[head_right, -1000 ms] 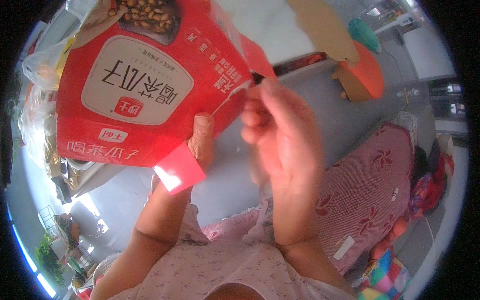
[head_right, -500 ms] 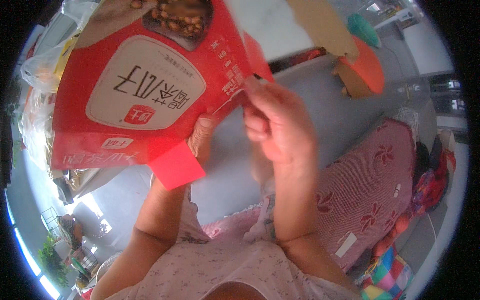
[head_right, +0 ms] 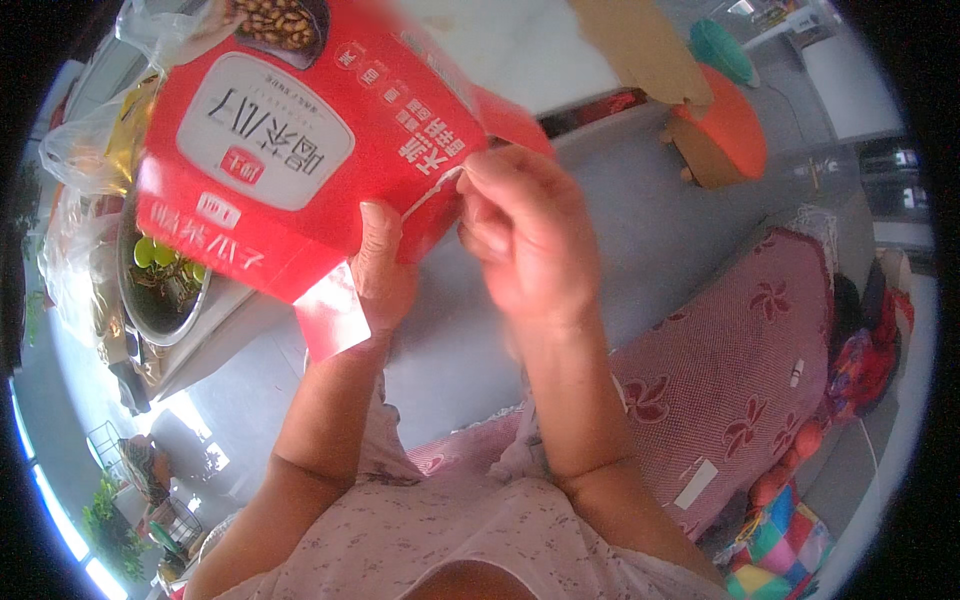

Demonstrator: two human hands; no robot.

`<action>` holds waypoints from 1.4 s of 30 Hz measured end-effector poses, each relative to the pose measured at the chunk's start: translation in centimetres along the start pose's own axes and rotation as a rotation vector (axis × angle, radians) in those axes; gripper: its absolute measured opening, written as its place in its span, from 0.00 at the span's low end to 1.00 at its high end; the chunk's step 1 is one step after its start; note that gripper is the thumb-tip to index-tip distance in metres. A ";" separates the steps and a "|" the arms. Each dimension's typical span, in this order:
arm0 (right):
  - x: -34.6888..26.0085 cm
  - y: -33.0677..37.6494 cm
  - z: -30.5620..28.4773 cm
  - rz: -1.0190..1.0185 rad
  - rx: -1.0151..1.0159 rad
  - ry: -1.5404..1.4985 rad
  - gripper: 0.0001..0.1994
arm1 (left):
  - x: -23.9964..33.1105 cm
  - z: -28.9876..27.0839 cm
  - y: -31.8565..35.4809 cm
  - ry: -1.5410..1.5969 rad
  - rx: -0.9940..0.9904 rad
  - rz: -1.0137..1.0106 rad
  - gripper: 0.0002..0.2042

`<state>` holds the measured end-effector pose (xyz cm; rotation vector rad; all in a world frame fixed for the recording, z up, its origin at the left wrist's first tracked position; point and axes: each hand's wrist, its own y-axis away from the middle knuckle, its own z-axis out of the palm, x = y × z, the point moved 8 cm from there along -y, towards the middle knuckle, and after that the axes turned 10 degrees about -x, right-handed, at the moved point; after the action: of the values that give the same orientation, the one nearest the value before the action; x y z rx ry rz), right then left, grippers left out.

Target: The person unfolds a flat-packed cardboard box, trims excess flaps with scissors, and folds the sides to form a rectangular container. They then fold and tuck the top flaps to close the box.

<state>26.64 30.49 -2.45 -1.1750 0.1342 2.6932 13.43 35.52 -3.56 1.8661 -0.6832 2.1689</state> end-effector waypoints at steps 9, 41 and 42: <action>-0.1 0.4 -0.4 -0.108 0.112 0.206 0.08 | -2.5 -0.4 0.0 0.214 0.181 -0.117 0.20; -0.1 1.2 1.2 -0.247 0.104 0.884 0.07 | -2.0 2.6 -0.8 0.708 -0.097 -0.162 0.24; 0.0 1.3 1.3 -0.242 0.121 0.799 0.06 | -1.7 3.0 -0.8 0.819 -0.133 -0.171 0.25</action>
<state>25.45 29.46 -1.57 -1.9957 0.2424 1.8486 16.72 35.11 -4.74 0.7937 -0.4439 2.3979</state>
